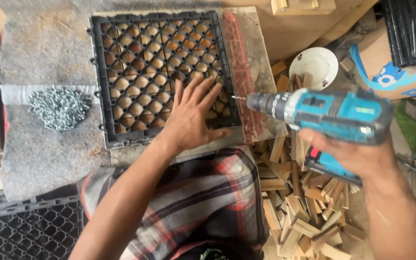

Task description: Assembling a decorative wooden tile by arranging wood slats in a pattern and fastening a plastic backing with a power drill.

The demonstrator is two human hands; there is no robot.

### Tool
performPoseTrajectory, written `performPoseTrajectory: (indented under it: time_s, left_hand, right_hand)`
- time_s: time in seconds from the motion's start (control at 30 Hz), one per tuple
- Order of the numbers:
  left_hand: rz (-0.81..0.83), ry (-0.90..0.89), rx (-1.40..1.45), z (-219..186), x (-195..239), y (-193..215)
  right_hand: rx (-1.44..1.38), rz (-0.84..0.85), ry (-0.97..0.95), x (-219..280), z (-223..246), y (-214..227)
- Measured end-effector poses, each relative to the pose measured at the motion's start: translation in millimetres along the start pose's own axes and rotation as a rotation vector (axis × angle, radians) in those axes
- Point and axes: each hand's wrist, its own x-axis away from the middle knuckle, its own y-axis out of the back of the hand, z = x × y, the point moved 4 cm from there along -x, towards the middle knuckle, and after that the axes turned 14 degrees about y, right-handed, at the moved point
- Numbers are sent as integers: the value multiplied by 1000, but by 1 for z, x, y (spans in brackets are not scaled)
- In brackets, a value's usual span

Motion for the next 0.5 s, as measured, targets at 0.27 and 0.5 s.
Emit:
performPoseTrajectory:
  time_s: [0.27,0.5]
  left_hand:
    - [153,57,-509,13,-36,-20]
    - [51,52,-417,22,-40,-27]
  right_hand:
    - [151,27,-446,-38,-13,-4]
    - [403,151,-681,-65,-10,-2]
